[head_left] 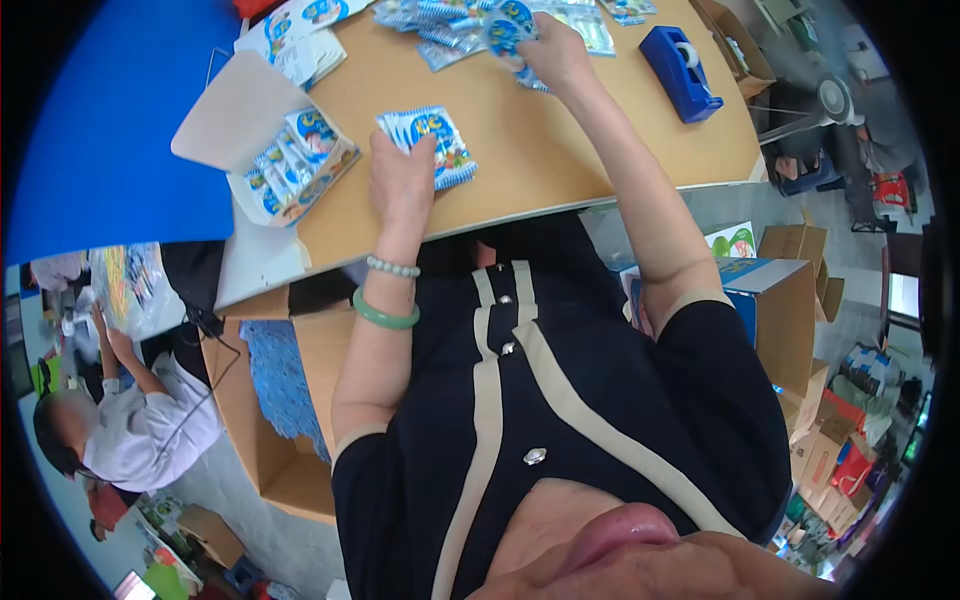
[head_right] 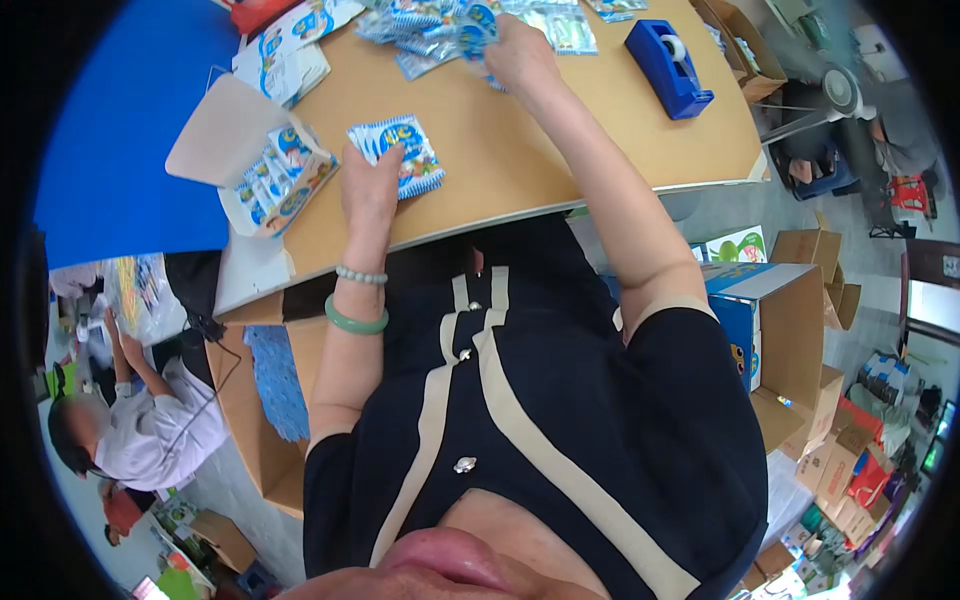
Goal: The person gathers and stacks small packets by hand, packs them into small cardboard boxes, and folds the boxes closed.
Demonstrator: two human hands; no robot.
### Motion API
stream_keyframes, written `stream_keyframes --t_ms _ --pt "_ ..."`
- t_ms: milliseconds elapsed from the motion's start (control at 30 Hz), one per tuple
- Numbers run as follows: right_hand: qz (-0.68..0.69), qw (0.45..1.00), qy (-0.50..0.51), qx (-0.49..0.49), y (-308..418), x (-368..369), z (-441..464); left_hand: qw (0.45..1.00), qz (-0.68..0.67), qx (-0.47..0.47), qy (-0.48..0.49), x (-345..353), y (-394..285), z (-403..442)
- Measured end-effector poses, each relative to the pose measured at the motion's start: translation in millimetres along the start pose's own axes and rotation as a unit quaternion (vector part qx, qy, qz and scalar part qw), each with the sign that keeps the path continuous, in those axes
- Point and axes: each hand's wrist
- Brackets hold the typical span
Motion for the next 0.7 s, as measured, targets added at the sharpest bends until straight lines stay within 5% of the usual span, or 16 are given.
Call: stream_keyframes --t_ms 133,233,267,400,500,700 --pt "0.264 0.944 0.196 0.030 28 -6 -60 1.000 -0.003 -0.011 0.011 -3 4 -3" --pt "0.513 0.785 0.309 0.160 26 6 -74 0.999 -0.020 -0.021 0.014 -2 6 0" --pt "0.515 0.782 0.313 0.159 28 12 -79 0.999 -0.025 -0.024 0.018 -3 6 0" --pt "0.415 0.857 0.262 0.157 46 32 -94 0.999 -0.023 -0.044 -0.003 -3 -3 -5" --pt "0.132 0.990 -0.028 -0.039 54 52 -106 0.998 -0.020 -0.053 -0.013 -4 -7 -6" --pt "0.120 0.990 0.069 -0.008 68 39 -122 0.999 -0.015 -0.039 -0.026 0 4 -2"
Point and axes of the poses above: each hand's wrist, its own z-axis towards the middle knuckle, its own x-axis out of the palm, y = z × x, and after that the axes turned 1 degree about y, right-handed
